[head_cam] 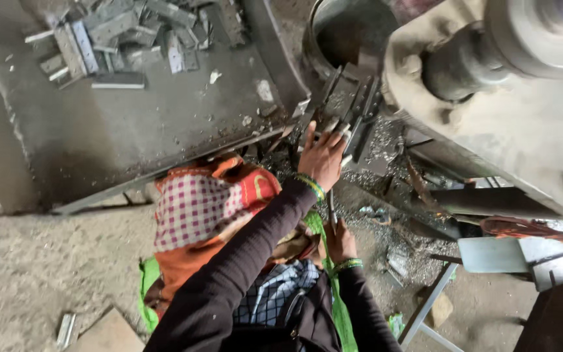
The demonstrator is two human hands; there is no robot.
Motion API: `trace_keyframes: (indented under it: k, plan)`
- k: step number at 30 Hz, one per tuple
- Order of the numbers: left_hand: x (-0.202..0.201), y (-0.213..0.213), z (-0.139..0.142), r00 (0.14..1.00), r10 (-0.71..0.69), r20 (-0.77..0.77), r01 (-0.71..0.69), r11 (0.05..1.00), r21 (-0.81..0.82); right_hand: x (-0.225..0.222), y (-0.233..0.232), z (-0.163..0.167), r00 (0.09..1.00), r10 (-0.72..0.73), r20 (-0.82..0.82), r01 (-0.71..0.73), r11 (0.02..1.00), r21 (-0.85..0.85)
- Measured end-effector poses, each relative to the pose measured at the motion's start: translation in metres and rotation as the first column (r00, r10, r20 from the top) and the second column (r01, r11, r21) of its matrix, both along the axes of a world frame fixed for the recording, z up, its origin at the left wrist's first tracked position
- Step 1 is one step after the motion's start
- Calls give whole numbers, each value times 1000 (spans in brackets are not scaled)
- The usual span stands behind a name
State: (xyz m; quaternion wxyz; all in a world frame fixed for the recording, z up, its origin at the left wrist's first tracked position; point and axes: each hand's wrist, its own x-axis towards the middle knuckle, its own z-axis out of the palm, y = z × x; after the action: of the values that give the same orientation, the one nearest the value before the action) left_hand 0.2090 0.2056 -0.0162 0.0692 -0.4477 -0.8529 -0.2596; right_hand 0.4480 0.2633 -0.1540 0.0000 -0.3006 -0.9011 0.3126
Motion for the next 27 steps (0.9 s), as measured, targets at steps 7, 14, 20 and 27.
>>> trace_keyframes:
  k: [7,14,20,27]
  plan:
    - [5,0,11,999,18,45,-12,991,-136,-17,41,57,978,6,210,-29,994,109]
    - [1,11,-2,993,57,-106,-71,989,-127,-2,-14,-5,980,-181,77,173,980,98]
    - [-1,-2,3,998,-1,-63,0,1000,-6,-6,2,9,989,84,-125,-78,995,54]
    - [-6,17,15,997,32,68,-28,998,-63,-14,34,51,970,156,187,-194,961,200]
